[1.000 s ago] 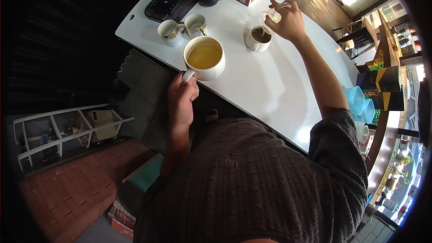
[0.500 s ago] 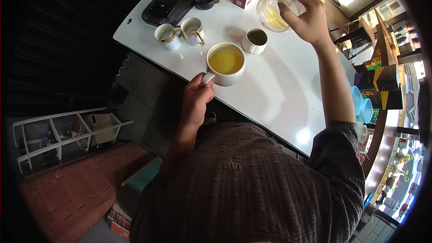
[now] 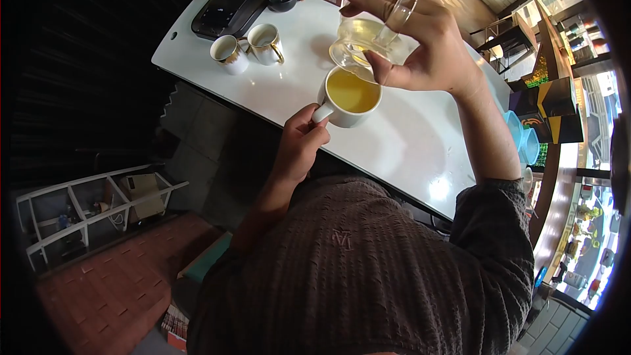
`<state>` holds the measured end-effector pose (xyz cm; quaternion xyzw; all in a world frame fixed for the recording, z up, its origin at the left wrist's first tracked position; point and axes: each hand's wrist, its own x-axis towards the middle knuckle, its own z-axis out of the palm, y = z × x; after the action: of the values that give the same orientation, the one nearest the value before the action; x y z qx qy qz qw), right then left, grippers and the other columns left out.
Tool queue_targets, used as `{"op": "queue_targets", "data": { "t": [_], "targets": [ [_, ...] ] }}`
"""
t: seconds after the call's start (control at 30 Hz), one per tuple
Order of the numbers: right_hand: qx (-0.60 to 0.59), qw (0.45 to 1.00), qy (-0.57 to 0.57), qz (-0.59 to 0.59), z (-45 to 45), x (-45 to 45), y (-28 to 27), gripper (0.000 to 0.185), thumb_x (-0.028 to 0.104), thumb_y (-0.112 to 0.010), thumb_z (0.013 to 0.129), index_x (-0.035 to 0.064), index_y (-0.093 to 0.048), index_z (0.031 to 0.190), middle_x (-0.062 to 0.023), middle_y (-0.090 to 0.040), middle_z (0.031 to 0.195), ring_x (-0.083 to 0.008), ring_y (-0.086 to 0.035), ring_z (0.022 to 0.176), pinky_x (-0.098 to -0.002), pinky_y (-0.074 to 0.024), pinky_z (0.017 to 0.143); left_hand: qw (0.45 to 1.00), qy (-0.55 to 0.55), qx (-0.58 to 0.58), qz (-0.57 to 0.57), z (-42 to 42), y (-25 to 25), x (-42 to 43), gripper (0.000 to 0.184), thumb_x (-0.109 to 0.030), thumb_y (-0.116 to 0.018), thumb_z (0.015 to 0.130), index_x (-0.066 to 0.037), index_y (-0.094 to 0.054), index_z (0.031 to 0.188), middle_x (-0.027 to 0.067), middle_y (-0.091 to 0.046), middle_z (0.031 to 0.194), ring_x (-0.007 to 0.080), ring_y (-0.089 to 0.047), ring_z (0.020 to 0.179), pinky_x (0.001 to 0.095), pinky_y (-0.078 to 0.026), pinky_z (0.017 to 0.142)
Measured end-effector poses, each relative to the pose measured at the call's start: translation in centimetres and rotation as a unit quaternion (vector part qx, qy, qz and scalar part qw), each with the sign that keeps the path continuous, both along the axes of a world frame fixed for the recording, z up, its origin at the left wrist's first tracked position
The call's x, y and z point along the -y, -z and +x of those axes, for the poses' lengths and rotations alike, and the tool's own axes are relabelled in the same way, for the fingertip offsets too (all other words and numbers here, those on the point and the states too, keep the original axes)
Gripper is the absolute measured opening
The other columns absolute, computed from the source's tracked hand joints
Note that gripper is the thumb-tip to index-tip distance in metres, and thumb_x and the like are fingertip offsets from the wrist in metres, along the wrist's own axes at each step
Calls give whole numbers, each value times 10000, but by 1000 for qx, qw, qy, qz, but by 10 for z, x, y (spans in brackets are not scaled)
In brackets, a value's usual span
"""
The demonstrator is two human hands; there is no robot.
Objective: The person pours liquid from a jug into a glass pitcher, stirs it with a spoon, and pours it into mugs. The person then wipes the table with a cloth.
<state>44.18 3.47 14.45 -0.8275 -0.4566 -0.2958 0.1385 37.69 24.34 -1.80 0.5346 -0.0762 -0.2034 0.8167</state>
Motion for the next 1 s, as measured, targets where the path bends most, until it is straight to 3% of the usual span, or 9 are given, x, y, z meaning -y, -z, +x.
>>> {"op": "queue_targets", "data": {
  "t": [0.4, 0.63, 0.7, 0.8, 0.87, 0.93, 1.0],
  "targets": [
    [-9, 999, -37, -7, -6, -8, 0, 521, 236, -688, 695, 3, -650, 1160, -62, -702, 966, -251, -528, 1002, -376, -456, 909, 1000, -3, 1, -12, 0, -4, -1, 116, 11, -498, 745, -88, -440, 726, -74, -362, 680, 16, -308, 625, 204, -247, 560],
    [-62, 998, 4, 24, 3, 0, 2, 532, 238, -672, 750, -28, -603, 1205, -83, -694, 1012, -248, -548, 1039, -361, -439, 951, 1000, -18, -1, -13, 2, -1, -10, 113, 13, -488, 743, -90, -444, 729, -75, -360, 667, 12, -301, 615, 203, -242, 554],
    [-253, 943, 14, 218, 10, 7, 11, 571, 234, -632, 743, -96, -562, 1203, -149, -688, 966, -205, -638, 916, -328, -488, 846, 999, -28, 1, -16, 2, -3, -15, 114, 13, -488, 743, -90, -443, 727, -75, -359, 666, 12, -299, 612, 204, -241, 550],
    [-299, 890, 68, 338, 22, 18, 33, 556, 214, -607, 815, -89, -506, 1270, -180, -650, 1087, -228, -612, 976, -329, -482, 867, 999, -44, 5, -19, 2, -2, -24, 108, 11, -485, 746, -88, -444, 732, -75, -356, 663, 12, -294, 602, 206, -237, 541],
    [-313, 869, 106, 368, 32, 32, 42, 539, 236, -629, 813, -68, -537, 1249, -139, -664, 1081, -241, -580, 1055, -350, -441, 946, 998, -51, 9, -21, 3, 1, -33, 103, 10, -483, 749, -86, -447, 739, -75, -354, 661, 12, -290, 595, 206, -235, 536],
    [-312, 857, 104, 397, 53, 49, 67, 511, 234, -651, 793, -55, -581, 1209, -98, -680, 1061, -262, -573, 1063, -365, -423, 980, 998, -54, 31, -26, 5, 8, -43, 62, -39, -484, 796, -37, -505, 854, -32, -403, 667, 48, -321, 573, 217, -266, 531],
    [-258, 893, 192, 316, 64, 59, 80, 483, 230, -641, 809, -30, -585, 1212, -80, -672, 1101, -264, -589, 1068, -368, -414, 992, 997, -62, 33, -21, 6, 8, -53, 72, -36, -481, 790, -40, -507, 857, -30, -399, 667, 50, -321, 571, 218, -265, 528]
  ]
}}
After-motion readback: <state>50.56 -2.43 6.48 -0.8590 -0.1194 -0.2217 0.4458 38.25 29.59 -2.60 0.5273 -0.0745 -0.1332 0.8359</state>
